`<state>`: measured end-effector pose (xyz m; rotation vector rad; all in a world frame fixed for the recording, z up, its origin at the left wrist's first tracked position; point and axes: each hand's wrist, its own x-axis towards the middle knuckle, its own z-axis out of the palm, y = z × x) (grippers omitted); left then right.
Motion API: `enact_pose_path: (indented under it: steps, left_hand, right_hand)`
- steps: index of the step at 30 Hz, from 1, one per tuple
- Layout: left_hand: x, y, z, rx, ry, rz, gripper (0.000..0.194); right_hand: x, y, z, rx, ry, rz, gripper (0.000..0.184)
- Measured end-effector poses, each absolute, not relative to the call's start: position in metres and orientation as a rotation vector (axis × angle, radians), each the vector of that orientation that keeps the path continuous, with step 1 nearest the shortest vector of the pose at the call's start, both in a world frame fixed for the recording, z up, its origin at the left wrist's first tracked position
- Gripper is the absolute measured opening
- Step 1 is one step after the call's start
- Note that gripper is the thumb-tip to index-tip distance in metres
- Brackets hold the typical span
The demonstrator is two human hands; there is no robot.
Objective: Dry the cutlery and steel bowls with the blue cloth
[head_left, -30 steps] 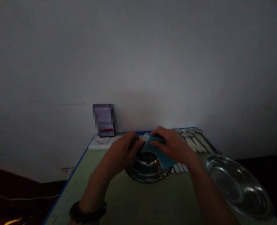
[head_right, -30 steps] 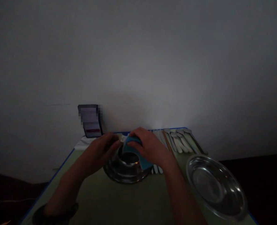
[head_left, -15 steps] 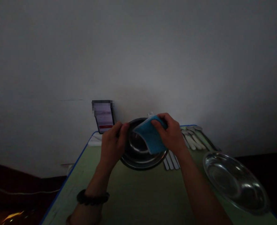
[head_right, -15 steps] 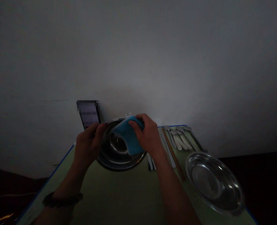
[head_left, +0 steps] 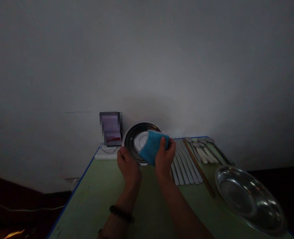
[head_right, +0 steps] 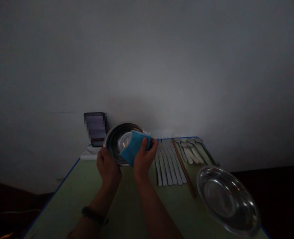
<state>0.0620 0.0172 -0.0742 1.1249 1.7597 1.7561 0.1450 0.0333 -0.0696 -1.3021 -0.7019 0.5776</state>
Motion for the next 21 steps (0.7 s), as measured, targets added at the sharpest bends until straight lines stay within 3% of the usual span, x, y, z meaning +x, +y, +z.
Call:
enact_pose_path:
  steps: [4,7,12,15,21]
  left_hand:
    - [0.066,0.011,-0.057,1.167,1.579,1.618,0.033]
    - [0.043,0.007,-0.03,1.317,1.306,1.116,0.04]
    - [0.011,-0.011,0.012,1.964,1.601,0.899,0.037]
    - [0.018,-0.02,0.021,2.26,1.492,0.697,0.038]
    - [0.026,-0.014,0.012,2.384,1.486,1.058,0.037]
  right_hand:
    - [0.173,0.039,-0.056,-1.273,-0.783,0.553,0.04]
    - [0.21,0.033,-0.029,-1.184,-1.078,0.549,0.04]
    - [0.24,0.005,0.009,-1.097,-1.792,0.567,0.019]
    - [0.234,-0.005,0.017,-0.953,-1.99,0.652,0.013]
    - [0.22,0.003,0.007,-0.978,-1.676,0.662,0.02]
